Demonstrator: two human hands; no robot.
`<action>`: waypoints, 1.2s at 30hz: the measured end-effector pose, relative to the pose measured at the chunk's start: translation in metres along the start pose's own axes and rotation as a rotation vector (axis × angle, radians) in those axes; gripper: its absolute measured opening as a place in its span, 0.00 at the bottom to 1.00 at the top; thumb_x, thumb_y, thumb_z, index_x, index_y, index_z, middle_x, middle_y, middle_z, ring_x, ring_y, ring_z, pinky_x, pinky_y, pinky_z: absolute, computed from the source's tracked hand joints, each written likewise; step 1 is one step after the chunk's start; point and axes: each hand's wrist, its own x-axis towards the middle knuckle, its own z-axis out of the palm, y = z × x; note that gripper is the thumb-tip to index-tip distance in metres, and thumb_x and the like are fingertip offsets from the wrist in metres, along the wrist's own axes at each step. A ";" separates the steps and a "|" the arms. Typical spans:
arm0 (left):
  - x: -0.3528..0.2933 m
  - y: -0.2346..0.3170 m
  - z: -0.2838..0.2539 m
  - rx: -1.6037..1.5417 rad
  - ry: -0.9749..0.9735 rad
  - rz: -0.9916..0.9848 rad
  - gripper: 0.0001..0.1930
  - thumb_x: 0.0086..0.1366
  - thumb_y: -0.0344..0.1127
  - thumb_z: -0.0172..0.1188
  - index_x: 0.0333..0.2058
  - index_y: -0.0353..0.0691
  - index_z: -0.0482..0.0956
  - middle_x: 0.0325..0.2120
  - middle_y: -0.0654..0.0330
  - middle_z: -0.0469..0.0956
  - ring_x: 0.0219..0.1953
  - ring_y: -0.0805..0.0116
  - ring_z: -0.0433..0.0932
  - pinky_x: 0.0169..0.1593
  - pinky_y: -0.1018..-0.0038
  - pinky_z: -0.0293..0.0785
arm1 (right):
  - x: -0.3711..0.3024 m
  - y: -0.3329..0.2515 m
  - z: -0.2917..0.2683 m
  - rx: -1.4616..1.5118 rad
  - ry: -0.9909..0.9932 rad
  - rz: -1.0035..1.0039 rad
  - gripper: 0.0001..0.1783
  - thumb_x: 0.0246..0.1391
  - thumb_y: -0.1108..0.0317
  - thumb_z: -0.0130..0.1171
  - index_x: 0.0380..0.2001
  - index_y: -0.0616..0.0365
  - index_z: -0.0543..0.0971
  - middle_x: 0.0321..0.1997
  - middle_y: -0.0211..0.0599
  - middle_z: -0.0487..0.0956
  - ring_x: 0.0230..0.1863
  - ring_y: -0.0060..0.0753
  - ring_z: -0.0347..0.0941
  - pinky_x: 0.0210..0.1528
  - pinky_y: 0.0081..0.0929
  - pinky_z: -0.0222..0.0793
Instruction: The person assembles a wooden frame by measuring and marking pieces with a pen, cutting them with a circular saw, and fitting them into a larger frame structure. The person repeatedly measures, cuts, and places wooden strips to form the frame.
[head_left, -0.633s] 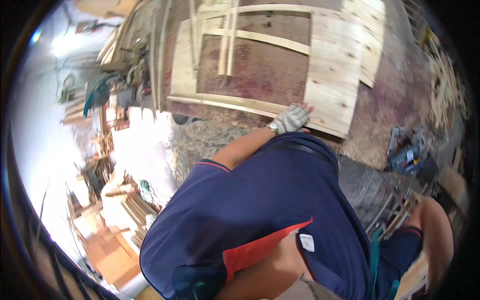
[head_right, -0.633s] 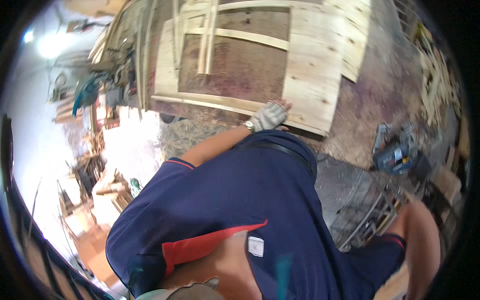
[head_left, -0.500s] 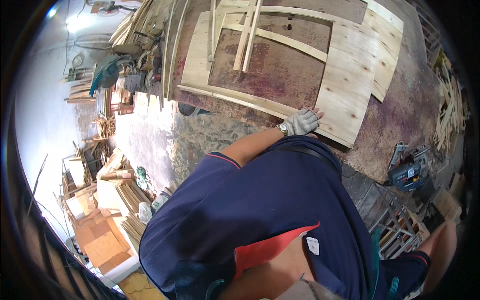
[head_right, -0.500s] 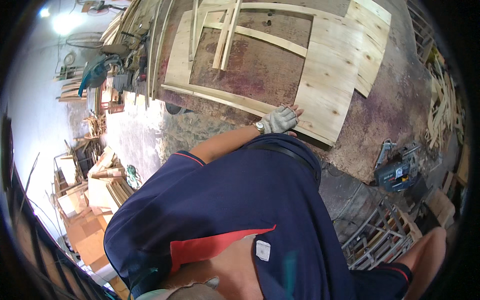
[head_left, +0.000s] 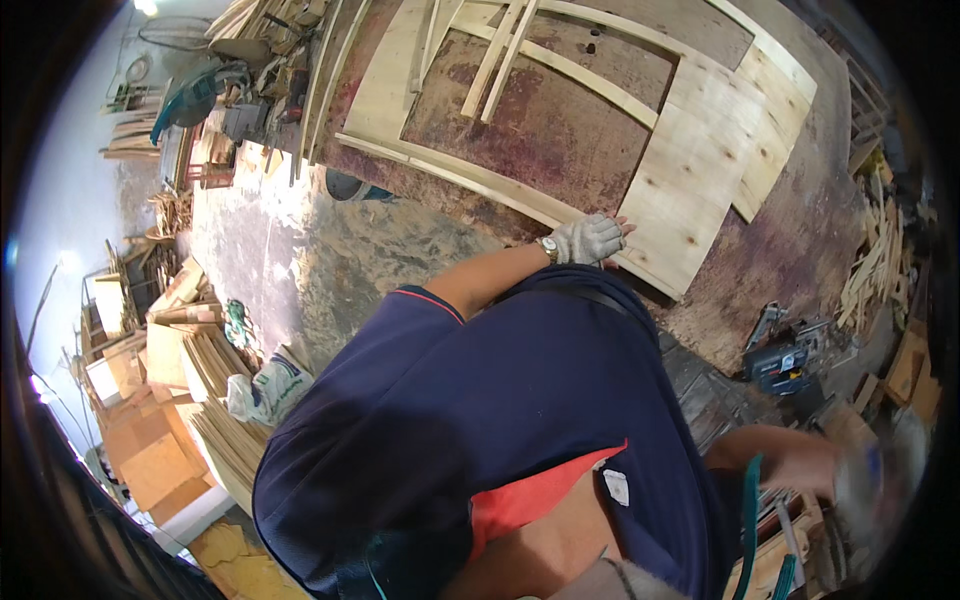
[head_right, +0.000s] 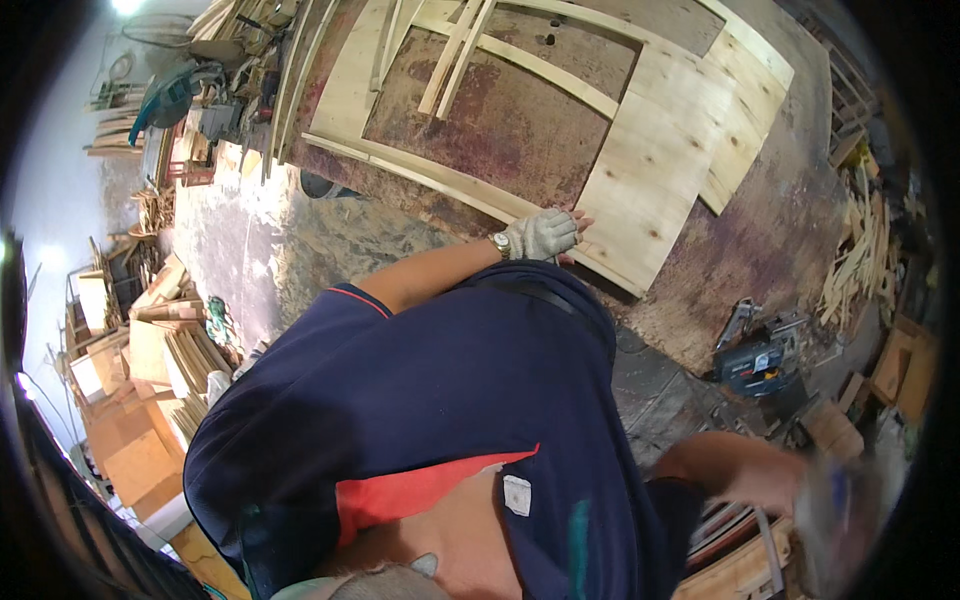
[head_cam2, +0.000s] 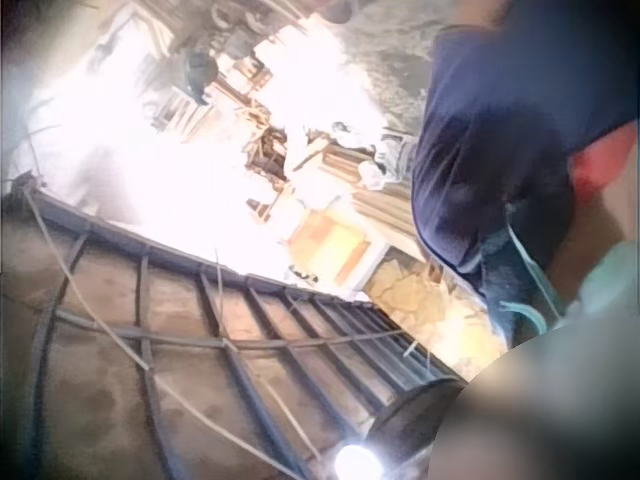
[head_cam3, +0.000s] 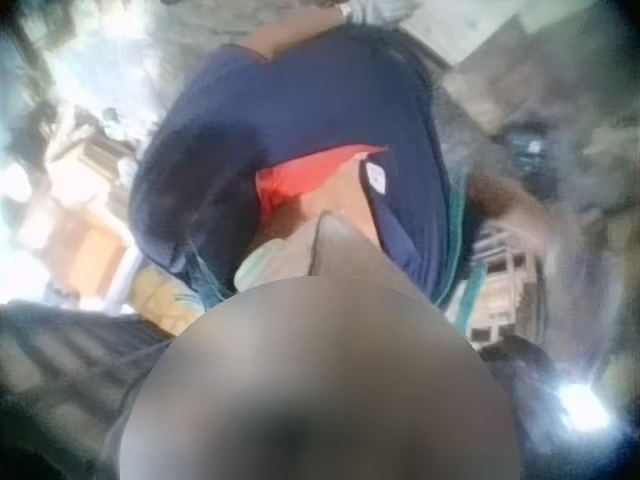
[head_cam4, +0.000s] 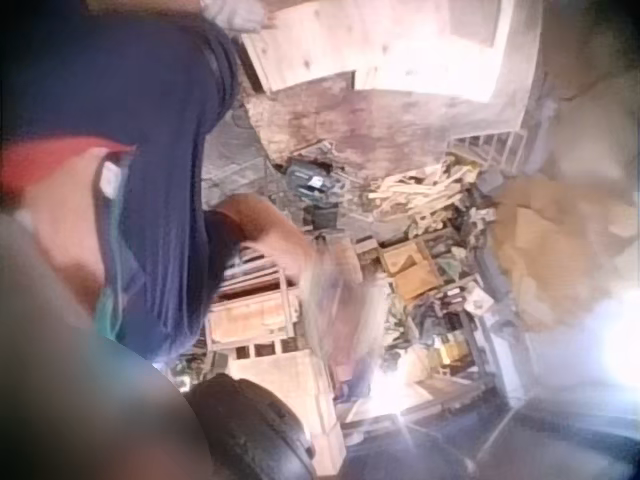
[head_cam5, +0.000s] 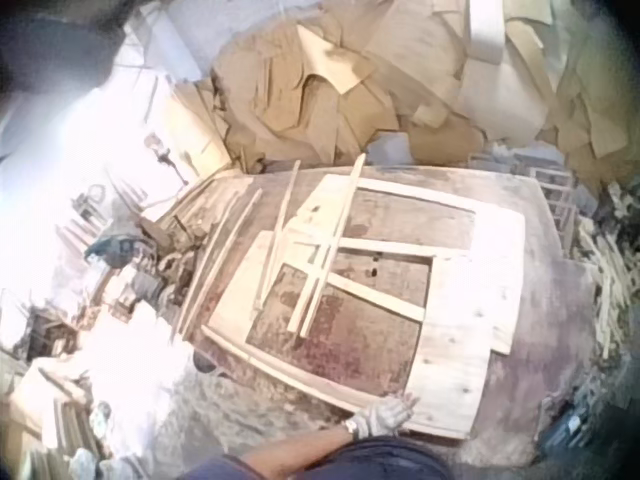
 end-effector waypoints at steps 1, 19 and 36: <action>0.000 -0.003 0.002 -0.027 0.022 -0.010 0.30 0.57 0.47 0.73 0.52 0.31 0.79 0.64 0.43 0.75 0.63 0.45 0.78 0.65 0.53 0.75 | -0.023 0.008 0.034 0.110 -0.134 0.150 0.15 0.60 0.69 0.59 0.48 0.58 0.84 0.36 0.28 0.84 0.29 0.22 0.78 0.29 0.23 0.73; -0.001 -0.004 0.012 -0.050 0.004 -0.111 0.14 0.59 0.39 0.68 0.38 0.35 0.81 0.59 0.42 0.78 0.63 0.44 0.77 0.68 0.55 0.72 | -0.307 0.053 0.217 0.083 -1.475 0.422 0.15 0.62 0.56 0.64 0.30 0.56 0.85 0.23 0.44 0.82 0.24 0.45 0.79 0.29 0.40 0.71; 0.013 0.004 0.001 -0.051 -0.106 -0.200 0.24 0.58 0.45 0.75 0.40 0.29 0.79 0.64 0.37 0.73 0.68 0.40 0.71 0.74 0.49 0.63 | -0.204 0.099 0.116 0.606 -0.588 1.018 0.16 0.71 0.67 0.50 0.54 0.62 0.78 0.46 0.40 0.86 0.31 0.25 0.80 0.34 0.24 0.77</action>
